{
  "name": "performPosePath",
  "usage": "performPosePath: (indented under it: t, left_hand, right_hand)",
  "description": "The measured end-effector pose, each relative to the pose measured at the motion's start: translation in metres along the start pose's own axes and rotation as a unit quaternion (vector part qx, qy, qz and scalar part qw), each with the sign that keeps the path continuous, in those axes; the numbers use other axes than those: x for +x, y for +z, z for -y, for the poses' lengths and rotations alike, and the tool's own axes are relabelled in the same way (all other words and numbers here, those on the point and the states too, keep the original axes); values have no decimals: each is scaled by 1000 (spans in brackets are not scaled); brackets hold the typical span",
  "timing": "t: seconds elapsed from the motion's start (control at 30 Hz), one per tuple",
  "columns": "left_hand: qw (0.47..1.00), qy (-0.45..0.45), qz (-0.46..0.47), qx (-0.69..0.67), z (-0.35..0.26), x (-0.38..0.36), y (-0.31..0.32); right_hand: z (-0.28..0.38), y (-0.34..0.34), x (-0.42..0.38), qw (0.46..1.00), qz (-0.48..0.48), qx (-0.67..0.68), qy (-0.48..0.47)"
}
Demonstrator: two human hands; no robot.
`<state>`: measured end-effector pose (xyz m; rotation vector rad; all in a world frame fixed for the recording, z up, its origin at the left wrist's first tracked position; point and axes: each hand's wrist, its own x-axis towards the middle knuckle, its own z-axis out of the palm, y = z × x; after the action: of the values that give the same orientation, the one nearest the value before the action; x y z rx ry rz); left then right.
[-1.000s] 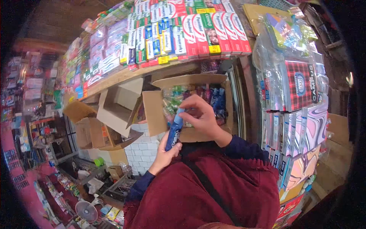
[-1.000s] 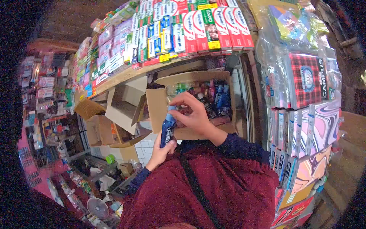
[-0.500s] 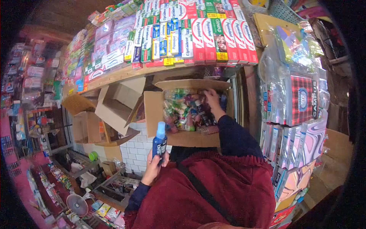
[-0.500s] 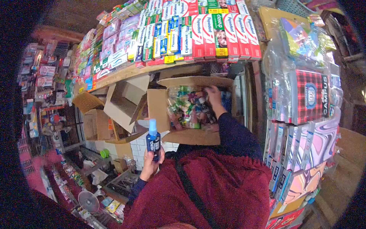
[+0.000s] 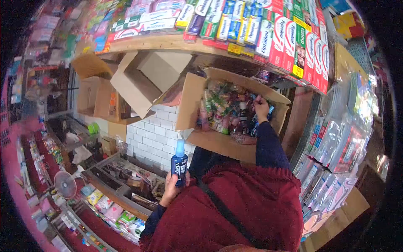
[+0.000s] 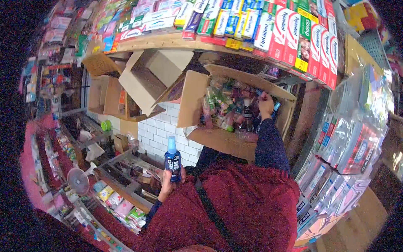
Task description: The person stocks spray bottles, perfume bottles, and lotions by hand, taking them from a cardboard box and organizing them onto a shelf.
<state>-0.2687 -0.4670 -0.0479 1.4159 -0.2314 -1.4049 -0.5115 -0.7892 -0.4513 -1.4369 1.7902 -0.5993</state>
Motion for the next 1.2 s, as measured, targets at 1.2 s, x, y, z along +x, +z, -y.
performPosePath:
  t: [1.2]
  left_hand:
    - [702, 488, -467, -227, 52, -329, -295]
  right_hand:
    - [544, 108, -748, 375, 812, 320, -311]
